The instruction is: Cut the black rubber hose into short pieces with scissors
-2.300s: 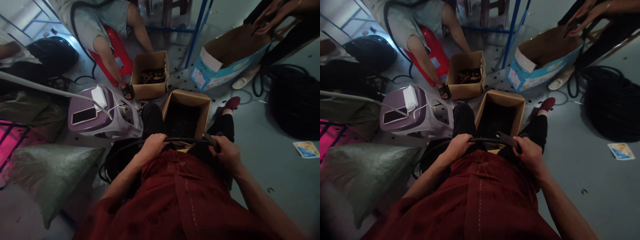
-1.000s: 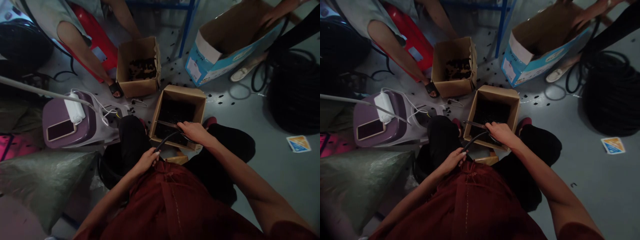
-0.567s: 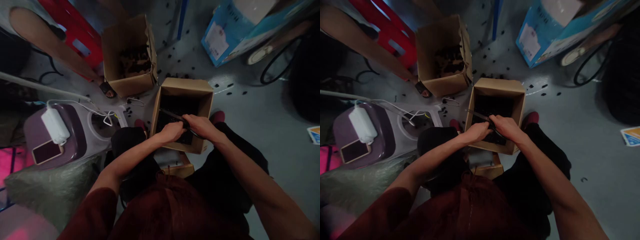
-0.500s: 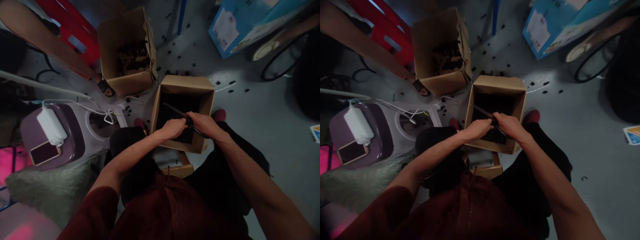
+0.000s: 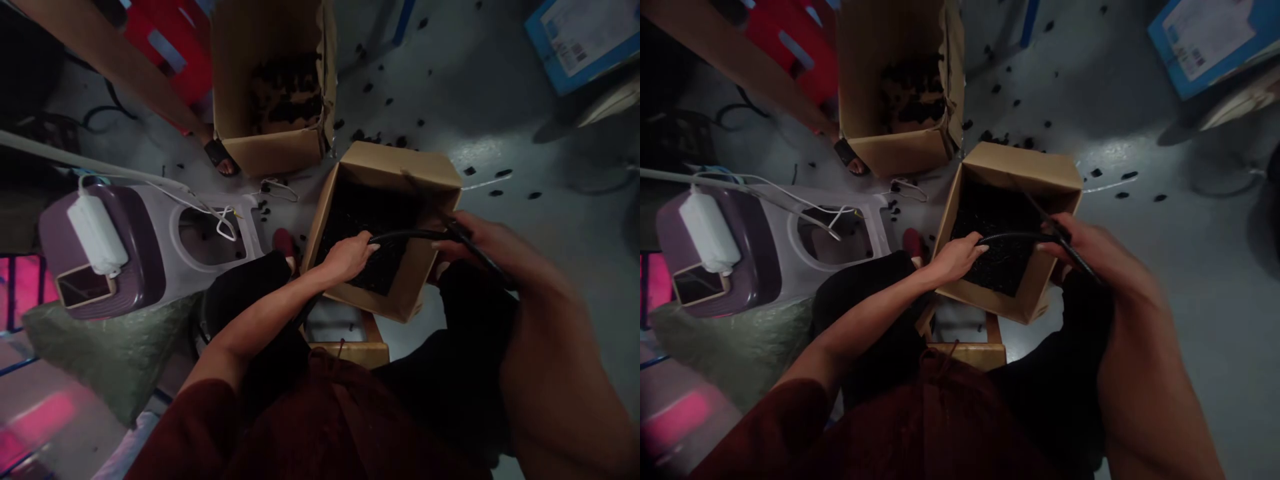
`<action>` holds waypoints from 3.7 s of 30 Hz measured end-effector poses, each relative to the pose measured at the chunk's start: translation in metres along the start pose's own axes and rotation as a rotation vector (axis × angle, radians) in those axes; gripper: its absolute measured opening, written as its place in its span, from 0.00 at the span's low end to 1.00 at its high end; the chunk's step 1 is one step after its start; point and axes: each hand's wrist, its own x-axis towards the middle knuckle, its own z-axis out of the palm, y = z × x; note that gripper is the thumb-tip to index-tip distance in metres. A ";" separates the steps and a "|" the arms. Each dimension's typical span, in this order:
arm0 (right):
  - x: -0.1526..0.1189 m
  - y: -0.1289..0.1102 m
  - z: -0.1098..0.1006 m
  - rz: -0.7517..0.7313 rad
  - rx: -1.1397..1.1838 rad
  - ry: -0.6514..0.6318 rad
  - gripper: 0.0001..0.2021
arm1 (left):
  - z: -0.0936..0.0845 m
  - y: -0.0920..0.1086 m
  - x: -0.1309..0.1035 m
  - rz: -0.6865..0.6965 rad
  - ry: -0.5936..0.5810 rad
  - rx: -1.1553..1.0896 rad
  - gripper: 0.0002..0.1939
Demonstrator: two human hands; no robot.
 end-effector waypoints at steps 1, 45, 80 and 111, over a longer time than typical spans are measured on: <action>0.000 0.002 -0.001 0.000 0.010 0.013 0.17 | 0.002 -0.003 -0.001 -0.014 -0.008 -0.008 0.16; 0.027 -0.040 0.066 0.049 0.542 0.033 0.20 | -0.015 -0.004 0.003 0.110 0.024 -0.351 0.13; 0.012 -0.026 0.085 -0.130 0.287 -0.104 0.29 | -0.028 -0.012 0.015 -0.175 0.310 -1.154 0.13; 0.007 -0.026 0.104 -0.006 0.151 -0.116 0.09 | -0.014 -0.015 0.020 -0.197 0.209 -0.938 0.08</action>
